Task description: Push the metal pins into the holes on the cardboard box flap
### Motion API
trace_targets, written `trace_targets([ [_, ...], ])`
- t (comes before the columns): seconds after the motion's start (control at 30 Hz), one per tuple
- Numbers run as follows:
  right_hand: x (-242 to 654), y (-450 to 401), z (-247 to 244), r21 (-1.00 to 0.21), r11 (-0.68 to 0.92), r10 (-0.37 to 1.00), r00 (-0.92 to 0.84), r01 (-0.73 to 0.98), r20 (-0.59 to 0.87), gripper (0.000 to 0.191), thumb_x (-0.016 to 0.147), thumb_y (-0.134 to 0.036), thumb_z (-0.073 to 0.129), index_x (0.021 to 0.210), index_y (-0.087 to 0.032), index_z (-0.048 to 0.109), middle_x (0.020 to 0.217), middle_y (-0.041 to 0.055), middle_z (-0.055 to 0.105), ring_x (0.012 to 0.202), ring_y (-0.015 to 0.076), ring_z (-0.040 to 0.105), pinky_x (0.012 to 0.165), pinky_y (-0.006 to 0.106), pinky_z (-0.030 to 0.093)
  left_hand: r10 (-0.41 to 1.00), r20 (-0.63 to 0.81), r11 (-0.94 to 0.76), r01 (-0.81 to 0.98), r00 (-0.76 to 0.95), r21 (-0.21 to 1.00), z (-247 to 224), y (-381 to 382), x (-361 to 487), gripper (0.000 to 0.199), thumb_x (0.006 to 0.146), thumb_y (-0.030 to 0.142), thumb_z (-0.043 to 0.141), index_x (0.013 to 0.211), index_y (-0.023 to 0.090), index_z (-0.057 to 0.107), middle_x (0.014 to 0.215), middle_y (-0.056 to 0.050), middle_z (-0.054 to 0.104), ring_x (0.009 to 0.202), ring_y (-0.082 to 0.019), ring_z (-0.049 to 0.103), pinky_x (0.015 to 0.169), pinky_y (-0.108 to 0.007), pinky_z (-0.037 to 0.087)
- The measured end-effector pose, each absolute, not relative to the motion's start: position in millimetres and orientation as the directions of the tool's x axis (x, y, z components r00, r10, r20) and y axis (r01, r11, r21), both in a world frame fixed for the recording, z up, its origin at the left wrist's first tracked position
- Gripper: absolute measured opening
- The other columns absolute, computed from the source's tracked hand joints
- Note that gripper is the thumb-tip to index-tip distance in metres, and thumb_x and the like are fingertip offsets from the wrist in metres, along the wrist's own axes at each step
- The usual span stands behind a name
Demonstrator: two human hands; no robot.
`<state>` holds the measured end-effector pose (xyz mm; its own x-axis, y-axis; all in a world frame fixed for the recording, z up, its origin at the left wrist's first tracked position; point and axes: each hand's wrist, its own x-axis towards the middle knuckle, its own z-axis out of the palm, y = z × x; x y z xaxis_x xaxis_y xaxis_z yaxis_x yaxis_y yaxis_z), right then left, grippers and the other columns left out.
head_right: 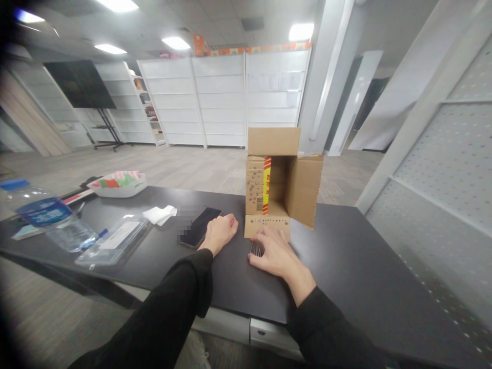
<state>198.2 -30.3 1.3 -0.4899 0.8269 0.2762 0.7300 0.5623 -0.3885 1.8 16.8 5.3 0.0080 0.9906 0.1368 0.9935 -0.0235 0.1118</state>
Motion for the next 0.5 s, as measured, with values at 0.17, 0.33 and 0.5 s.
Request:
trace_targets([
  [0.17, 196.1, -30.2, 1.9, -0.382, 0.557, 0.83, -0.484, 0.738, 0.278, 0.03, 0.076, -0.037, 0.069, 0.102, -0.022, 0.068, 0.106, 0.0057, 0.061, 0.1, 0.0247, 0.056, 0.092, 0.044, 0.035, 0.992, 0.126, -0.014, 0.993, -0.001, 0.116, 5.0, 17.1, 1.5, 0.038, 0.096, 0.035, 0.032, 0.103, 0.021, 0.067, 0.098, -0.014, 0.072, 0.094, -0.027, 0.07, 0.081, -0.036, 0.049],
  [0.33, 194.4, -30.0, 4.2, -0.384, 0.558, 0.83, -0.482, 0.736, 0.281, 0.024, 0.079, -0.036, 0.068, 0.098, -0.022, 0.07, 0.104, 0.0053, 0.061, 0.097, 0.0235, 0.057, 0.09, 0.042, 0.035, 0.99, 0.139, -0.021, 0.993, 0.005, 0.115, 4.8, 17.3, 1.5, 0.037, 0.095, 0.034, 0.033, 0.101, 0.021, 0.067, 0.096, -0.013, 0.073, 0.093, -0.027, 0.07, 0.079, -0.035, 0.049],
  [0.5, 193.2, -29.1, 4.2, -0.394, 0.558, 0.83, -0.478, 0.73, 0.289, 0.022, 0.081, -0.036, 0.065, 0.097, -0.022, 0.07, 0.103, 0.0056, 0.063, 0.097, 0.0232, 0.058, 0.086, 0.04, 0.036, 0.991, 0.133, -0.016, 0.992, 0.0, 0.123, 4.9, 17.0, 1.2, 0.037, 0.095, 0.034, 0.033, 0.101, 0.021, 0.067, 0.097, -0.014, 0.073, 0.094, -0.027, 0.07, 0.08, -0.036, 0.049],
])
